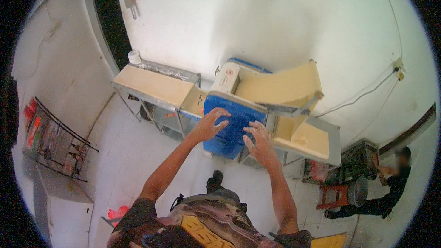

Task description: The person feeds a sheet of dough through a dough sheeter, repeatedly folding and rerunning it to thin and smooth the sheet. They sprinkle flour on the dough and the machine's feed tray to prevent sticking, then guide the sheet through the rollers and onto a metal table.

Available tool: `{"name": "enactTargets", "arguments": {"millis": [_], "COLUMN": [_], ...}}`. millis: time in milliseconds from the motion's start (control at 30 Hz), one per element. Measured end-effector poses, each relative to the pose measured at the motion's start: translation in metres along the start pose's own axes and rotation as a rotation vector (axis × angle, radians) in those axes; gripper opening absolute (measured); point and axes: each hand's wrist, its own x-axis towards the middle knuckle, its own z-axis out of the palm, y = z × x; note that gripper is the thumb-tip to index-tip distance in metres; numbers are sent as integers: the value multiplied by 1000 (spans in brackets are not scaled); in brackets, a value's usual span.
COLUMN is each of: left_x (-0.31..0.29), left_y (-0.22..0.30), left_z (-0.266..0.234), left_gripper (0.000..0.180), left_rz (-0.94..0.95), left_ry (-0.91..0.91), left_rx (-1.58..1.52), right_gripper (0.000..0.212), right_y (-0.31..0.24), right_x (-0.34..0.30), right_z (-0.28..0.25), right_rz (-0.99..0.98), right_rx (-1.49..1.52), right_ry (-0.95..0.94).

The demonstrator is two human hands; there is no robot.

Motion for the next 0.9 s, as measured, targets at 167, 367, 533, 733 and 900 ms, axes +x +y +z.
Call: {"name": "enactTargets", "arguments": {"millis": [167, 367, 533, 733, 900], "left_x": [146, 290, 376, 431, 429], "left_y": [-84, -182, -217, -234, -232], "left_z": [9, 66, 117, 146, 164], "left_gripper": [45, 66, 71, 57, 54], "left_rz": [49, 13, -49, -250, -235], "left_ry": [92, -132, -249, -542, -523], "left_rx": [255, 473, 619, 234, 227], "right_gripper": [46, 81, 94, 95, 98], "right_y": [94, 169, 180, 170, 171], "right_x": [163, 255, 258, 273, 270], "right_z": [18, 56, 72, 79, 86], "right_rz": [26, 126, 372, 472, 465], "right_rx": [-313, -562, -578, -640, -641], "right_ry": [-2, -289, -538, -597, -608]}}
